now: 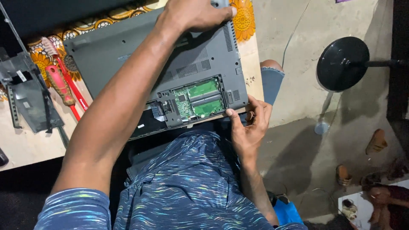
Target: Attaching and securing the bottom casing of a laptop using hands and a screwdriver.
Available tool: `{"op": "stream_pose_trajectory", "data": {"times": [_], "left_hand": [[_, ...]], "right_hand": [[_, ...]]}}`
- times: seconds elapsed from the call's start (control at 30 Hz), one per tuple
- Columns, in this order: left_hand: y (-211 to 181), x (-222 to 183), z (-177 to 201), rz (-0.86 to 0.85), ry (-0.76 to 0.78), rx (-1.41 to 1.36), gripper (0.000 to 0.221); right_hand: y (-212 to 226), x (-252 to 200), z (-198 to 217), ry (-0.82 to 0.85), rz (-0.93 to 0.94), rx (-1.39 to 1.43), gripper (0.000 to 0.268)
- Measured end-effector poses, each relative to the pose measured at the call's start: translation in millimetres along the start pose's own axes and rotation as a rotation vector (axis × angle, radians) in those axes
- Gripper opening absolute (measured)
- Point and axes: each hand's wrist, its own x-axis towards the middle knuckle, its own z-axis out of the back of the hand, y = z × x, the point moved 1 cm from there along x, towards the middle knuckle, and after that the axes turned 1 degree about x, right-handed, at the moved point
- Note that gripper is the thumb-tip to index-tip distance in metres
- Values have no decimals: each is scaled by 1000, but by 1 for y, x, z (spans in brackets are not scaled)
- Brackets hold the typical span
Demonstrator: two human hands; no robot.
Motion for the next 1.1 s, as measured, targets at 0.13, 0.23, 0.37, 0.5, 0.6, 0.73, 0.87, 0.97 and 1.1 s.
{"op": "stream_pose_trajectory", "data": {"times": [0.13,0.23,0.37,0.5,0.6,0.73,0.87,0.97,1.1], "left_hand": [[-2,8,-3,-24,-58,52,59],[-17,4,17,17,111,11,63],[-13,9,21,13,36,95,63],[-13,3,28,64,169,-3,55],[0,13,27,23,142,-56,45],[-5,9,33,66,160,-221,39],[3,11,25,52,155,-256,39],[11,21,17,-9,41,-176,42],[8,18,16,96,-5,-171,43]], "right_hand": [[-2,4,2,35,43,-23,47],[-1,6,5,66,78,-68,46],[9,11,14,109,34,-93,46],[17,27,23,272,-12,-68,50],[25,46,21,380,-36,90,52],[6,64,11,352,-137,214,39],[1,61,7,358,-152,275,38],[-5,59,1,305,-112,300,33],[-6,55,-1,256,3,305,30]]}}
